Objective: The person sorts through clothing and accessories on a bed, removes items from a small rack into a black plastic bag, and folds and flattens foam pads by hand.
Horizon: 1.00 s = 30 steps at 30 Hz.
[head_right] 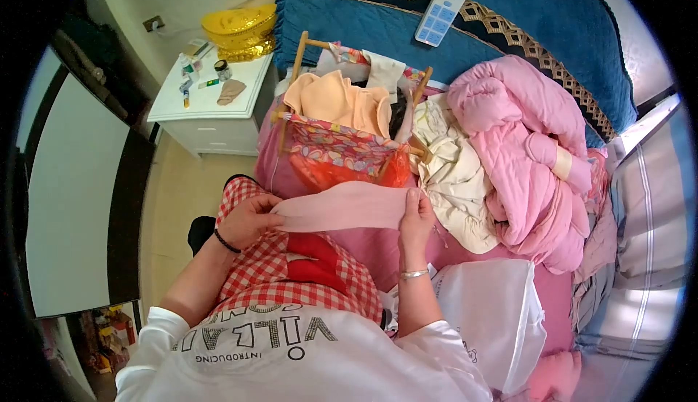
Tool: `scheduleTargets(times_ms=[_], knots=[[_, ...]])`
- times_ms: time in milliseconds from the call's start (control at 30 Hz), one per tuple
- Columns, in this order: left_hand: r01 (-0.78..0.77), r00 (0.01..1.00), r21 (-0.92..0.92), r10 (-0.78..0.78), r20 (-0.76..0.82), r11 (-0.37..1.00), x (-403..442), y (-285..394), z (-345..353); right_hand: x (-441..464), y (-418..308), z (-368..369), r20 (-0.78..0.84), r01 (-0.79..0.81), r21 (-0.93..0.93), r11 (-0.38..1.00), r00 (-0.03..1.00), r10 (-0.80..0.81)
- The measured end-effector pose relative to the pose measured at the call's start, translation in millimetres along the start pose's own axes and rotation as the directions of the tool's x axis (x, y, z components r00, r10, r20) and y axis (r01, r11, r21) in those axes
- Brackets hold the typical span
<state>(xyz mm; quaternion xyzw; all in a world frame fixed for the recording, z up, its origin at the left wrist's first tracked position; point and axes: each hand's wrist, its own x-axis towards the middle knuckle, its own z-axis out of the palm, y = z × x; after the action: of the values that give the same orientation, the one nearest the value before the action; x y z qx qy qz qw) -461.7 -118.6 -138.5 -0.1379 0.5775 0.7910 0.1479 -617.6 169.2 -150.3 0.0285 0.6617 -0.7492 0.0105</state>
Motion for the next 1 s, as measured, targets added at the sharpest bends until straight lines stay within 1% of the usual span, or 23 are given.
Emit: scheduleTargets(times_ms=[67, 100, 167, 233, 300, 333, 367, 400, 433, 467, 500, 533, 600, 633, 667, 700, 767, 800, 833, 867, 900, 933, 1000], knots=[[0.039, 0.999, -0.323, -0.046, -0.013, 0.945, 0.3, -0.1, 0.0, 1.8, 14.7, -9.9, 0.009, 0.01, -0.033, 0.999, 1.0, -0.009], [0.038, 0.999, -0.326, -0.046, -0.017, 0.944, 1.0, -2.1, 1.3, 0.6, 17.3, -10.9, 0.014, 0.021, -0.065, 0.998, 1.0, -0.02], [0.003, 0.998, -0.578, 0.035, 0.054, 0.816, 2.3, -7.4, 5.2, -2.0, 21.7, -12.2, -0.004, 0.012, -0.066, 0.998, 1.0, -0.012], [0.002, 0.996, -0.626, 0.052, 0.067, 0.78, 2.8, -8.6, 8.6, -2.8, 22.6, -12.5, -0.028, 0.007, -0.066, 0.998, 1.0, -0.009], [0.008, 0.993, -0.669, 0.07, 0.09, 0.743, 5.5, -11.2, 10.0, -1.7, 21.3, -15.3, -0.036, 0.062, -0.071, 0.996, 0.997, -0.064], [-0.019, 0.997, -0.551, 0.059, 0.054, 0.834, 7.5, -15.3, 9.1, -0.1, 19.8, -19.0, -0.044, 0.064, -0.074, 0.995, 0.997, -0.067], [-0.042, 0.998, -0.419, 0.053, 0.017, 0.907, 10.1, -20.1, 9.4, 2.5, 18.1, -24.8, -0.057, 0.049, -0.132, 0.99, 0.997, -0.057], [-0.037, 0.998, -0.418, 0.052, 0.025, 0.908, 13.8, -26.8, 11.2, 5.2, 16.7, -31.2, -0.069, 0.032, -0.188, 0.982, 0.997, -0.046], [-0.088, 0.994, -0.281, 0.104, 0.041, 0.956, 17.3, -33.2, 14.2, 9.8, 17.0, -41.1, -0.074, 0.033, -0.19, 0.981, 0.996, -0.048], [-0.147, 0.986, -0.139, 0.157, 0.06, 0.979, 19.4, -38.5, 16.4, 16.6, 18.9, -54.4, -0.046, 0.017, -0.321, 0.947, 0.998, -0.034], [-0.118, 0.993, 0.107, 0.115, 0.027, 0.987, 12.8, -27.2, 22.9, 25.1, 19.4, -64.5, -0.016, 0.013, -0.446, 0.895, 1.0, -0.022], [-0.136, 0.991, 0.11, 0.134, 0.024, 0.985, 13.4, -29.0, 20.7, 31.4, 19.7, -72.8, -0.044, 0.016, -0.804, 0.595, 0.995, -0.087], [-0.09, 0.996, 0.288, 0.089, 0.018, 0.953, 15.9, -34.8, 12.2, 34.7, 30.1, -86.3, 0.122, 0.18, -0.952, 0.249, 0.965, -0.231], [-0.096, 0.995, 0.197, 0.1, -0.009, 0.976, 14.4, -33.0, 10.8, 34.3, 17.4, -70.8, 0.196, 0.304, -0.887, 0.347, 0.929, -0.313], [-0.111, 0.993, 0.195, 0.117, -0.02, 0.974, 14.6, -29.1, 9.0, 20.6, -6.9, -44.9, 0.258, 0.423, -0.798, 0.429, 0.883, -0.392], [-0.083, 0.992, 0.197, 0.099, -0.072, 0.977, 11.9, -26.4, 8.2, 9.2, -37.2, -13.5, 0.294, 0.408, -0.615, 0.675, 0.913, -0.284], [-0.036, 0.986, 0.225, 0.071, -0.151, 0.974, 1.4, -5.1, 14.6, 2.2, -90.6, 39.1, 0.406, 0.294, -0.497, 0.817, 0.91, -0.08], [-0.042, 0.985, 0.234, 0.079, -0.151, 0.971, 2.3, -2.1, 15.9, 6.8, -107.5, 64.2, 0.455, 0.389, -0.445, 0.807, 0.874, -0.171], [0.0, 0.988, 0.209, 0.032, -0.148, 0.978, 1.7, -0.3, 17.3, 16.4, -119.1, 87.4, 0.498, 0.482, -0.388, 0.786, 0.827, -0.261], [0.041, 0.989, 0.185, -0.013, -0.146, 0.982, -0.1, 0.5, 18.1, 31.2, -123.9, 106.8, 0.524, 0.588, -0.453, 0.67, 0.784, -0.334], [-0.056, 0.99, 0.193, 0.079, -0.116, 0.98, 6.5, -20.8, 9.2, 54.3, -121.5, 124.1, 0.605, 0.768, -0.456, 0.449, 0.638, -0.476], [-0.064, 0.988, 0.202, 0.09, -0.123, 0.977, 3.3, -19.9, 9.3, 71.8, -112.7, 140.3, 0.604, 0.774, -0.445, 0.45, 0.63, -0.487], [-0.117, 0.981, 0.208, 0.146, -0.128, 0.971, -1.6, -16.3, 8.5, 97.2, -92.5, 169.5, 0.676, 0.787, -0.524, 0.326, 0.617, -0.402]])
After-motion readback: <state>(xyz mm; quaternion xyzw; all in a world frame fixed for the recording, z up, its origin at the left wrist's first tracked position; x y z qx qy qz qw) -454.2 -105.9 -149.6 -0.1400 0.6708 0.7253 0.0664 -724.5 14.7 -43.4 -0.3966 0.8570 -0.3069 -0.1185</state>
